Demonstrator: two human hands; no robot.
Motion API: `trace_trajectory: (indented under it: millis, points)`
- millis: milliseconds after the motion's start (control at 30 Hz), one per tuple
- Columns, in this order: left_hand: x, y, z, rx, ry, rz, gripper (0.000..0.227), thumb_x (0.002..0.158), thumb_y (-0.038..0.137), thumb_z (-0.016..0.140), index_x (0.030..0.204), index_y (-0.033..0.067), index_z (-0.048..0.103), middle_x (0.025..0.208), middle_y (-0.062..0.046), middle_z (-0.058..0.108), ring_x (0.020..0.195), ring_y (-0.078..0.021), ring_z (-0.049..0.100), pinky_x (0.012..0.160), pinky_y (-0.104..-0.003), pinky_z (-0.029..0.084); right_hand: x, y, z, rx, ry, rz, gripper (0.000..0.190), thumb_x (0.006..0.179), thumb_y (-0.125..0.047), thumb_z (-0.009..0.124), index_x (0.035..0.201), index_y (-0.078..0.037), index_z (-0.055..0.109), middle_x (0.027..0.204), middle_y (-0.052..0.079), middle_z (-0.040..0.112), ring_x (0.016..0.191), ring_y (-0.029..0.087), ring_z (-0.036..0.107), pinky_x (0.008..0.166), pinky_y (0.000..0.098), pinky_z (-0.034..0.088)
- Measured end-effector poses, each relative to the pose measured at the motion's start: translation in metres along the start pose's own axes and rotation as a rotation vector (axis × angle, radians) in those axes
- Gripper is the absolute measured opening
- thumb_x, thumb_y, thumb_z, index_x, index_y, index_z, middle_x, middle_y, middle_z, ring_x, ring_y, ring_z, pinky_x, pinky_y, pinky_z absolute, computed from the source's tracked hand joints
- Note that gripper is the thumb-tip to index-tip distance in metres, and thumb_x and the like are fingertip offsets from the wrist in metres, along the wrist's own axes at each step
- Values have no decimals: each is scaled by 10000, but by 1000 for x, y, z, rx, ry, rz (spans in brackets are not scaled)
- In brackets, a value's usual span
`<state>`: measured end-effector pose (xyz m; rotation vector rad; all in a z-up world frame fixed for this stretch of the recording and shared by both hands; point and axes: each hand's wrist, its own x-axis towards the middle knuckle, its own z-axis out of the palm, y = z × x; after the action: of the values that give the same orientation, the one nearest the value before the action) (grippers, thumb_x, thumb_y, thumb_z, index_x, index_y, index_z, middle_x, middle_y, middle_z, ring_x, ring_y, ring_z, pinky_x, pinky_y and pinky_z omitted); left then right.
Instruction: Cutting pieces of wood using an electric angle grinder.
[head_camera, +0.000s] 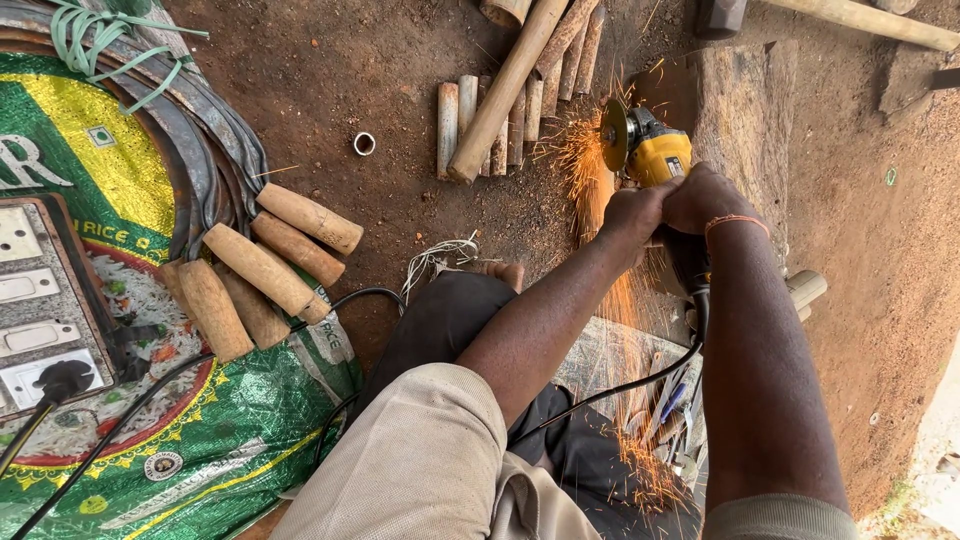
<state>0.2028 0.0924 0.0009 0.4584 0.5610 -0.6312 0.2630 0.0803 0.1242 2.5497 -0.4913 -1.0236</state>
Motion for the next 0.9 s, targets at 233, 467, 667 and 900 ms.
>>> trace_trajectory:
  millis: [233,467,667,900]
  points:
    - [2,-2,-4,-29,-1,7,609,885,417,722,1260,-37,568,991,-115,694,856,-208,714,693,-366,612,-19,-12,-8,33,-32,28,663,844,-211,843,1376,26,524,1198,264,719,1016,369,756,883,500,632]
    - [-3,1,0,23,6,30,635,866,449,718,1251,-40,590,985,-125,712,797,-217,703,633,-343,587,-29,-5,-5,144,-2,15,720,864,-202,833,1430,29,453,1164,277,710,922,372,745,824,491,634]
    - [-24,12,15,253,-13,128,621,920,475,686,1258,-37,588,1001,-125,698,813,-189,709,672,-324,609,-36,14,-21,267,-25,37,599,903,-75,729,1421,32,447,1119,294,699,834,358,748,706,475,661]
    - [-7,-3,17,228,-46,180,660,896,486,699,1305,-3,528,1047,-119,686,855,-183,731,749,-333,651,-23,23,-23,257,-81,17,598,896,-88,729,1426,7,469,1133,294,704,888,380,753,739,488,655]
